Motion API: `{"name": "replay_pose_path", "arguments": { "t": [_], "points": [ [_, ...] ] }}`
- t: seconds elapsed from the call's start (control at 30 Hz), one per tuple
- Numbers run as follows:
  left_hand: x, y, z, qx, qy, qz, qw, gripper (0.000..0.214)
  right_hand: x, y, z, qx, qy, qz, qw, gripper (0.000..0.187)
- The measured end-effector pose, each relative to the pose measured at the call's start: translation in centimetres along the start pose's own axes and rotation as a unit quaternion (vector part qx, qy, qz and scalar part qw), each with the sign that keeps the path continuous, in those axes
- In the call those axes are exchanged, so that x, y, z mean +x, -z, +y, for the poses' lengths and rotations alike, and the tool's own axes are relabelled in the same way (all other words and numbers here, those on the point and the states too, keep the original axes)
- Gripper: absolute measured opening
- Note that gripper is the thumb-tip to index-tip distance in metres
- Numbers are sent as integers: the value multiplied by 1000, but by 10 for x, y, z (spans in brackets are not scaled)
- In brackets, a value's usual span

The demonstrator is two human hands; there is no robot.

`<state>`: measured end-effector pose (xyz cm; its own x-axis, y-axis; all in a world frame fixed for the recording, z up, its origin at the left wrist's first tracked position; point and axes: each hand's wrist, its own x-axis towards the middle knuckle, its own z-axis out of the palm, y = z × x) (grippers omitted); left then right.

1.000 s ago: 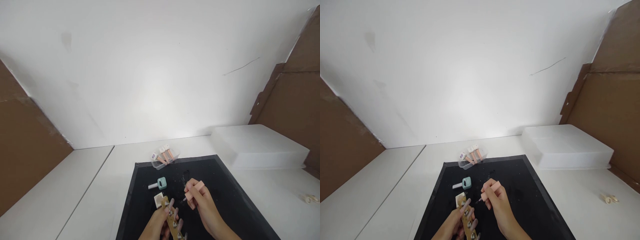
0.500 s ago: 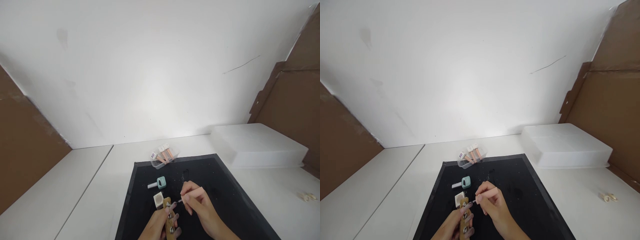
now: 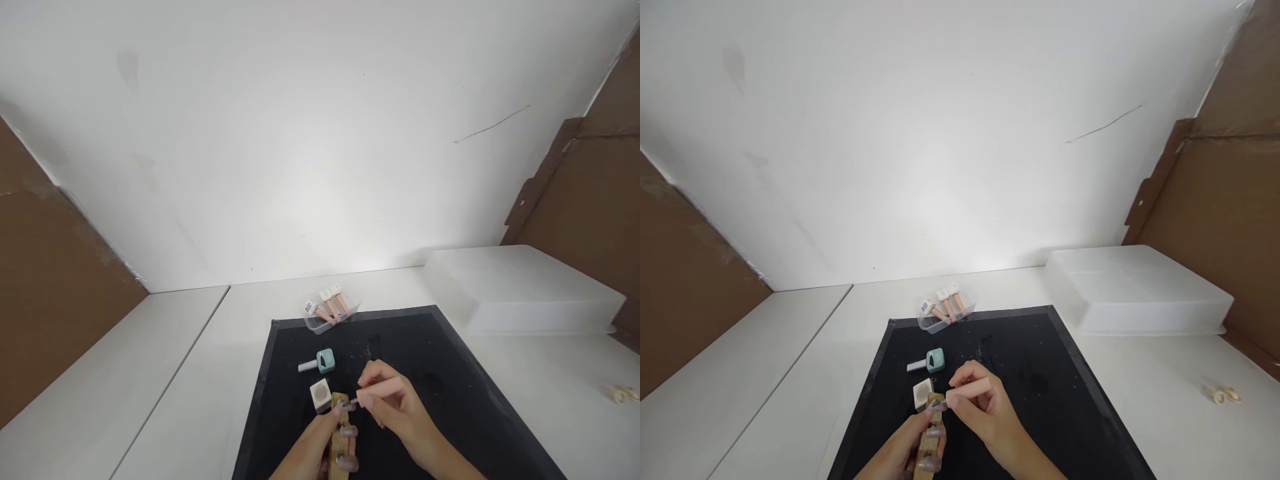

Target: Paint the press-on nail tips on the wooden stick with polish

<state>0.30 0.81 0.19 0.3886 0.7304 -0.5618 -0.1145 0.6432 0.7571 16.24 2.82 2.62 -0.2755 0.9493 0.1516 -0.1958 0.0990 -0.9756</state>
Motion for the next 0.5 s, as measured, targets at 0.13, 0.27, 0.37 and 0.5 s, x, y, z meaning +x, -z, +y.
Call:
{"name": "replay_pose_path", "arguments": {
  "t": [0.13,0.27,0.37,0.5],
  "points": [
    [1,-3,1,10,31,45,998,49,0,0,2,-10,13,-10,1000,23],
    [0,-7,5,3,30,40,999,50,0,-1,0,-16,28,-15,999,20],
    [-8,-12,12,29,37,34,998,50,1,-1,-3,-19,20,-24,999,17],
    [-19,-17,20,58,20,30,998,52,-1,0,-4,-27,8,-33,999,16]
  ]
}}
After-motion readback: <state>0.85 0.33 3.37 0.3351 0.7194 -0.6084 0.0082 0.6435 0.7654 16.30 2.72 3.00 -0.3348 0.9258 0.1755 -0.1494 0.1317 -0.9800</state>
